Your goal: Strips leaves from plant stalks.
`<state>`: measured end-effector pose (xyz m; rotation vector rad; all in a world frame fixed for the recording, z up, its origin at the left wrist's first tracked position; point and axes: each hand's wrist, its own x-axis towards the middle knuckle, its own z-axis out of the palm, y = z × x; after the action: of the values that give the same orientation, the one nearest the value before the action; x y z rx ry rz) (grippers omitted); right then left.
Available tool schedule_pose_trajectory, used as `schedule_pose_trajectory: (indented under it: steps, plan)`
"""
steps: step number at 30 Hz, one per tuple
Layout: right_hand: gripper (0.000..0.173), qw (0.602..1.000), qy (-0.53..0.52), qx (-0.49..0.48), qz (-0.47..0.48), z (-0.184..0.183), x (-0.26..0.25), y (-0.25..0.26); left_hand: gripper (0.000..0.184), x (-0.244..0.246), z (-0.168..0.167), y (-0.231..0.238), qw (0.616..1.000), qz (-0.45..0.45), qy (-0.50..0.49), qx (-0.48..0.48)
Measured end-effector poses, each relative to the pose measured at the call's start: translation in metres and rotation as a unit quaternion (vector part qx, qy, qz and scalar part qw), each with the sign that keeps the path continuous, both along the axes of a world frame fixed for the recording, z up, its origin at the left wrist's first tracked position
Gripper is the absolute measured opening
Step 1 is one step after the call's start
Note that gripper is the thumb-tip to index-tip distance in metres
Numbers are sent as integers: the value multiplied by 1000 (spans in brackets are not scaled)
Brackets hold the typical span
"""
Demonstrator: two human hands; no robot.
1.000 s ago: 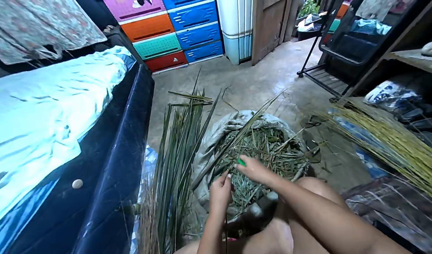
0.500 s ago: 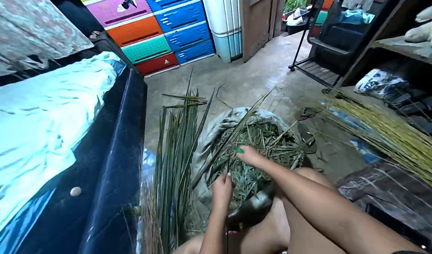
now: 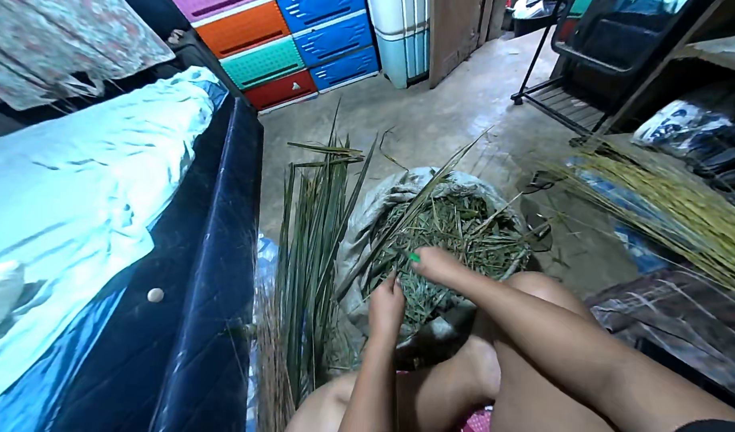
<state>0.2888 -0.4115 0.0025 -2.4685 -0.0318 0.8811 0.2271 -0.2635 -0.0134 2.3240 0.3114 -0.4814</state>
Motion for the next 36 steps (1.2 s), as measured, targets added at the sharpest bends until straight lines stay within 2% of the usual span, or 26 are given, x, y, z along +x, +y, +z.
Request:
schedule_pose_trajectory:
  steps: [2,5,10,12,16,18,22,25,29,31,33,36]
  plan:
    - [36,998,26,32,53,4,-21,9,40,2,4,0,1000,13,6,7]
    - [36,997,7,-11,71,3,-30,17,37,2,6,0,1000,16,4,18]
    - [39,995,-34,-83,-48,-16,13,-7,44,0,2,-5,1000,-12,19,16]
    - [39,996,-28,-66,-52,-10,17,-9,44,0,3,-5,1000,-8,24,14]
    - [37,998,26,33,37,2,-18,8,41,3,2,0,1000,2,24,21]
    - [37,997,33,28,63,3,-30,16,37,3,5,-2,999,6,18,32]
    - [38,998,-19,-58,-5,-10,0,4,43,-2,4,-4,1000,-19,16,14]
    - [39,997,-19,-62,-52,-10,23,-10,43,-5,7,-7,999,-28,15,18]
    - [38,998,29,35,31,6,-9,2,42,-2,7,-3,999,-15,15,30]
    - [38,995,50,49,68,8,-28,10,37,-1,10,-3,999,-5,12,44]
    - [37,997,32,22,69,6,-31,13,37,-1,11,-4,999,-6,4,44]
    - [38,999,-16,-42,24,-3,-8,6,42,-3,12,-7,999,-25,-1,37]
